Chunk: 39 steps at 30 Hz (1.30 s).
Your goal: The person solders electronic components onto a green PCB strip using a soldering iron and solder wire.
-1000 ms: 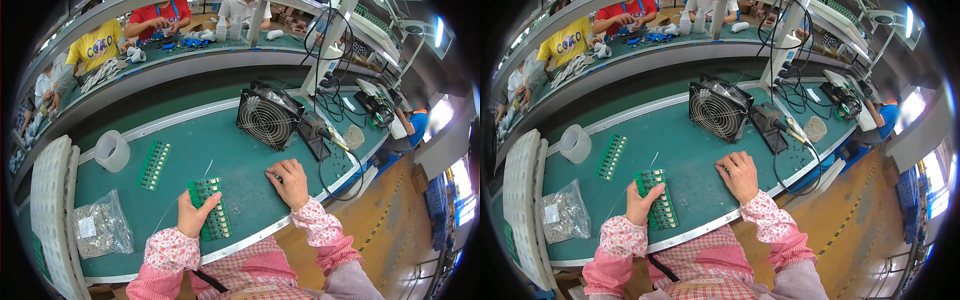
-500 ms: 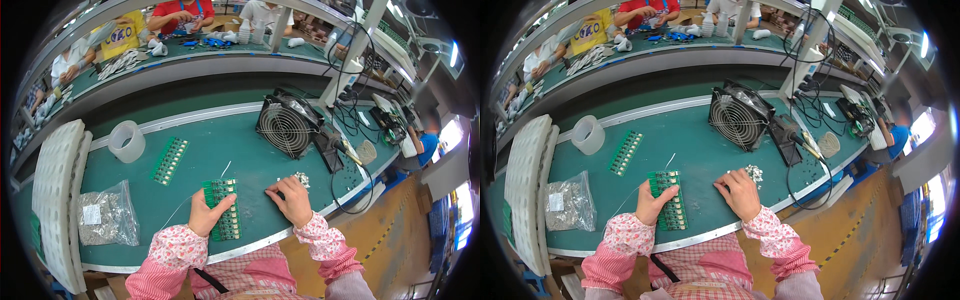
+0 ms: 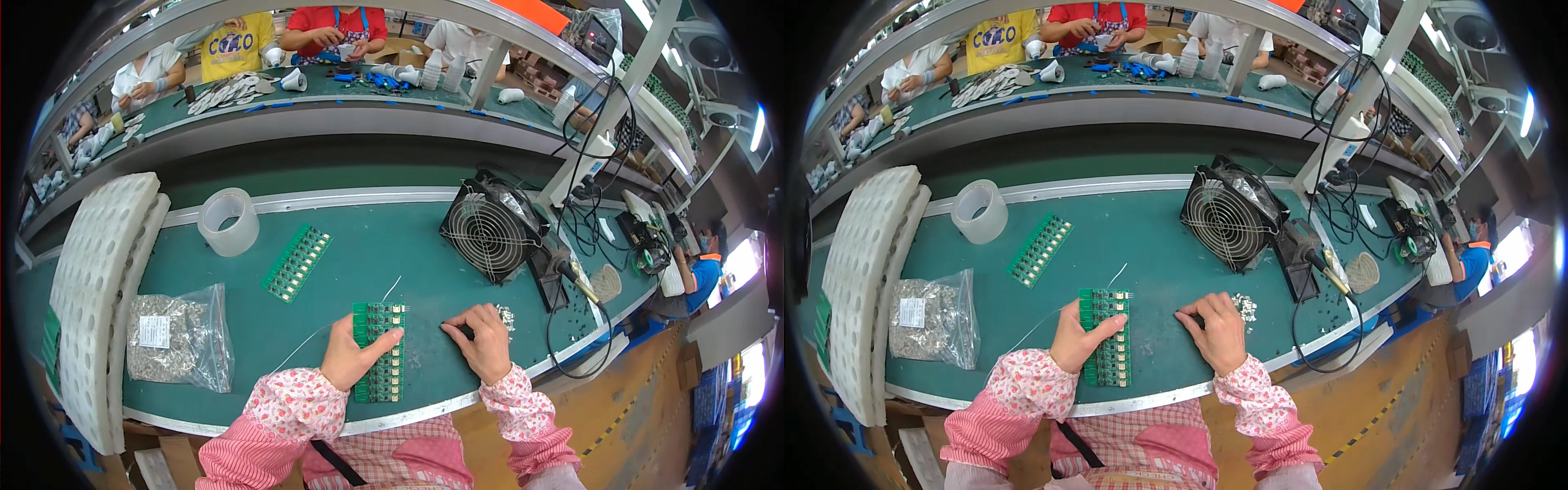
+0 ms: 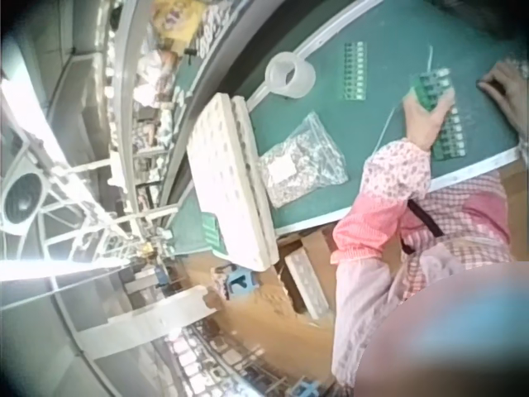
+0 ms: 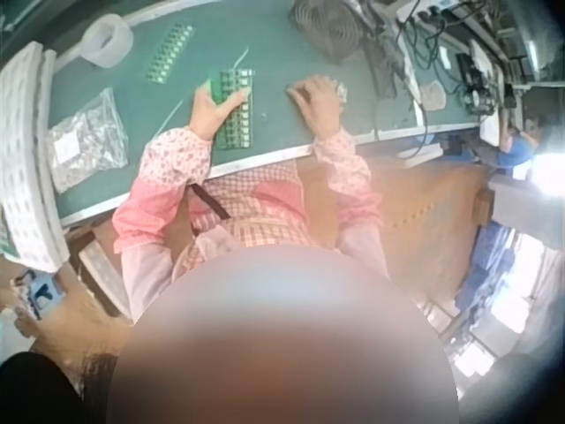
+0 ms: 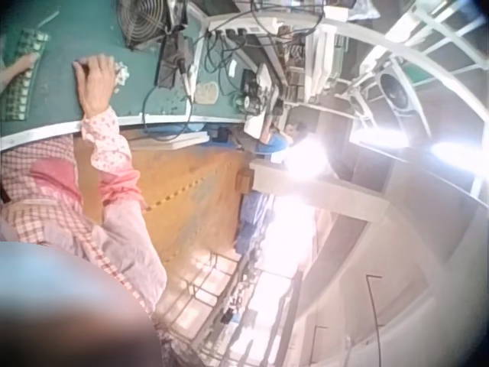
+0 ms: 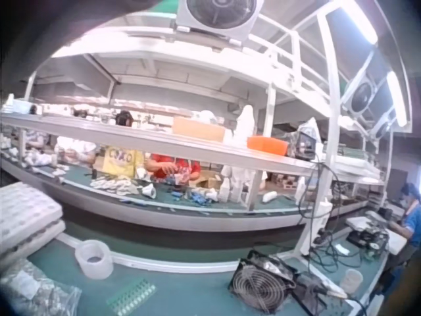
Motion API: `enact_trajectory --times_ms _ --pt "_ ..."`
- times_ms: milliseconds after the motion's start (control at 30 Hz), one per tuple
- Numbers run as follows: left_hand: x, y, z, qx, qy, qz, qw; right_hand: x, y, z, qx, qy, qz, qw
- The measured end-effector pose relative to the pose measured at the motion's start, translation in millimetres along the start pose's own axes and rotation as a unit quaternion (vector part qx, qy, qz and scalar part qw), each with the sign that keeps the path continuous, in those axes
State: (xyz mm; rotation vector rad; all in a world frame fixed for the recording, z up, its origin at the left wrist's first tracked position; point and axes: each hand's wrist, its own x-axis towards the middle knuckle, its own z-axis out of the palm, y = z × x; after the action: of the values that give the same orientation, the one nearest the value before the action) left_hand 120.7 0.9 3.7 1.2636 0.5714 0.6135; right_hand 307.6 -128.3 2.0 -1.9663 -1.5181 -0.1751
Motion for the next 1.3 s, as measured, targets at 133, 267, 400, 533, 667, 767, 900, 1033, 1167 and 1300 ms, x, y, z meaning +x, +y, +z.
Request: enact_trajectory --times_ms 133,267,400,533,667,767,900,1033,1167,1300 --pt "-0.7 0.7 0.6 0.0 0.001 -0.015 1.0 1.5 -19.1 1.2 0.12 0.022 0.068 0.99" --pt "0.5 1.0 1.0 0.011 0.0 -0.019 1.0 4.4 -37.5 12.8 0.461 -0.039 0.277 0.842" --pt "0.9 -1.0 1.4 0.022 0.014 0.028 0.999 12.1 -49.8 24.7 0.577 -0.071 0.282 0.763" --pt "1.0 0.6 4.3 0.035 0.018 0.051 0.998 15.8 -58.6 30.1 0.595 -0.073 0.303 0.741" --pt "0.5 1.3 3.8 0.037 0.022 0.049 0.998 13.2 -59.5 34.4 0.604 -0.069 0.3 0.735" --pt "-0.9 0.3 2.5 0.054 0.022 0.061 0.996 12.4 -59.5 34.1 0.606 -0.077 0.295 0.735" --pt "-1.1 1.7 3.4 0.053 0.013 0.04 0.998 10.2 -56.7 33.6 0.613 -0.084 0.292 0.73" --pt "-3.3 6.3 5.9 0.051 0.011 0.039 0.998 8.9 -54.8 30.4 0.611 -0.091 0.281 0.735" --pt "-2.2 3.7 5.6 0.058 0.003 0.04 0.998 8.2 -53.1 29.3 0.612 -0.094 0.283 0.733" --pt "-3.3 8.5 5.7 0.06 0.006 0.038 0.997 8.5 -52.2 29.8 0.613 -0.098 0.279 0.733"
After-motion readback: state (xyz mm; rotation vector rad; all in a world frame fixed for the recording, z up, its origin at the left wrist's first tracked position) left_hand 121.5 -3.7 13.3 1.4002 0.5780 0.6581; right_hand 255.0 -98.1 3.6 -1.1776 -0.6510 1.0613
